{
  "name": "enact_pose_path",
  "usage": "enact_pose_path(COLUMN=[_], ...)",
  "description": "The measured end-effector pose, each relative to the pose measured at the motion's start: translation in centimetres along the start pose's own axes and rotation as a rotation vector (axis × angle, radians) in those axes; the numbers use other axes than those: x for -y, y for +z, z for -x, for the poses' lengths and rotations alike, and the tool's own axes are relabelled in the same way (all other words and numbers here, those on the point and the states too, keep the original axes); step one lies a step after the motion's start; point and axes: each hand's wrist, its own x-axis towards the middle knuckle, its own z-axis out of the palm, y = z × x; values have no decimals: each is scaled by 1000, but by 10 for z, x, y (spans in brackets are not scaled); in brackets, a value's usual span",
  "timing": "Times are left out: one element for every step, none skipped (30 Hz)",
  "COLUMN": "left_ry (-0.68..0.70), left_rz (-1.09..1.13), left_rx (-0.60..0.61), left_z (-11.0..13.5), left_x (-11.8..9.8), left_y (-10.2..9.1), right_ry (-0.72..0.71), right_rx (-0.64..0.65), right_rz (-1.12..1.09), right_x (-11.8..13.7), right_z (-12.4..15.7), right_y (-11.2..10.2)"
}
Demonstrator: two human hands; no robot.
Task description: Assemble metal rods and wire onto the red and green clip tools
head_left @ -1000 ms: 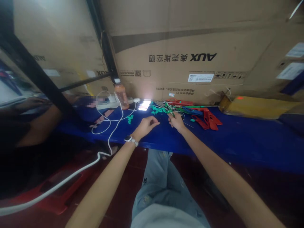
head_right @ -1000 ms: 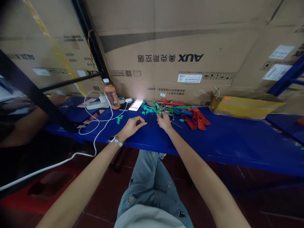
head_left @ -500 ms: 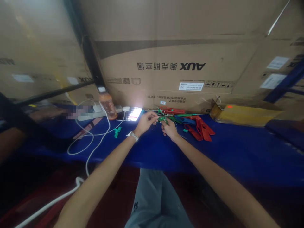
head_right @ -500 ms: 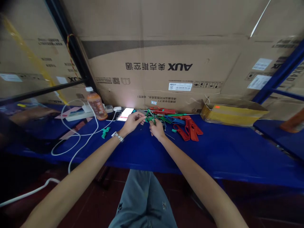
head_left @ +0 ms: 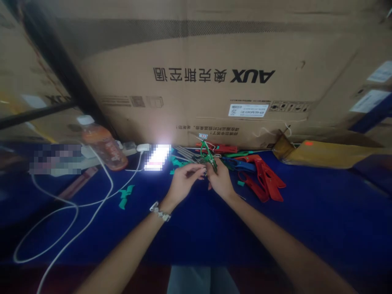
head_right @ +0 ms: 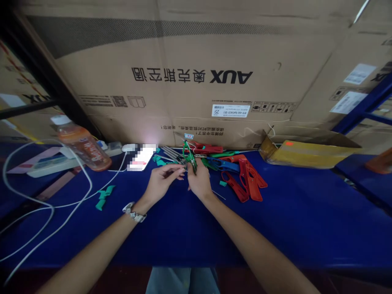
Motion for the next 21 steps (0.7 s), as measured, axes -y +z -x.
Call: enact_pose_path(left_ry=[45, 81, 104, 116, 116, 112, 107, 101, 93, 83, 71, 61, 53, 49, 48, 49, 53, 62, 81, 113, 155], left_rz=[-48, -90, -120, -140, -150, -148, -139, -127, -116, -109, -106, -104, -100, -96, -93, -92, -96, -109, -129, -155, -187], left_rx=[4, 11, 11, 11, 13, 11, 5, -5, -18, -28, -36, -41, -46, -50, -56, -59, -60, -58, -57, -58, -65], left_z=[2, 4, 6, 7, 9, 10, 11, 12, 13, 14, 15, 15, 16, 17, 17, 18, 18, 18, 18, 18, 17], left_x=[1, 2, 2, 2, 1, 0, -1, -3, -4, -5, -5, -5, -5, -5, -5, -5, -5, -6, -7, -8, -10], left_y=[1, 2, 2, 3, 3, 4, 5, 5, 5, 5, 6, 6, 6, 6, 6, 5, 5, 5, 5, 5, 5], right_ry=[10, 22, 35, 45, 54, 59, 60, 58, 54, 51, 49, 50, 53, 56, 59, 61, 62, 63, 65, 67, 70], right_rx=[-4, -2, 5, 6, 9, 11, 13, 17, 21, 24, 27, 29, 31, 32, 32, 29, 26, 23, 23, 25, 28], right_rz=[-12, -26, -34, -43, -53, -61, -69, -76, -81, -86, -90, -92, -94, -95, -97, -99, -101, -103, -103, -102, -102], right_x=[3, 5, 7, 9, 10, 10, 10, 9, 9, 9, 8, 8, 8, 8, 8, 8, 8, 8, 8, 8, 8], right_z=[3, 6, 10, 13, 16, 18, 20, 22, 23, 24, 24, 24, 24, 24, 24, 24, 24, 24, 24, 25, 25], right_y=[0, 1, 1, 1, 2, 2, 3, 3, 4, 4, 4, 4, 3, 3, 3, 2, 2, 2, 1, 1, 2])
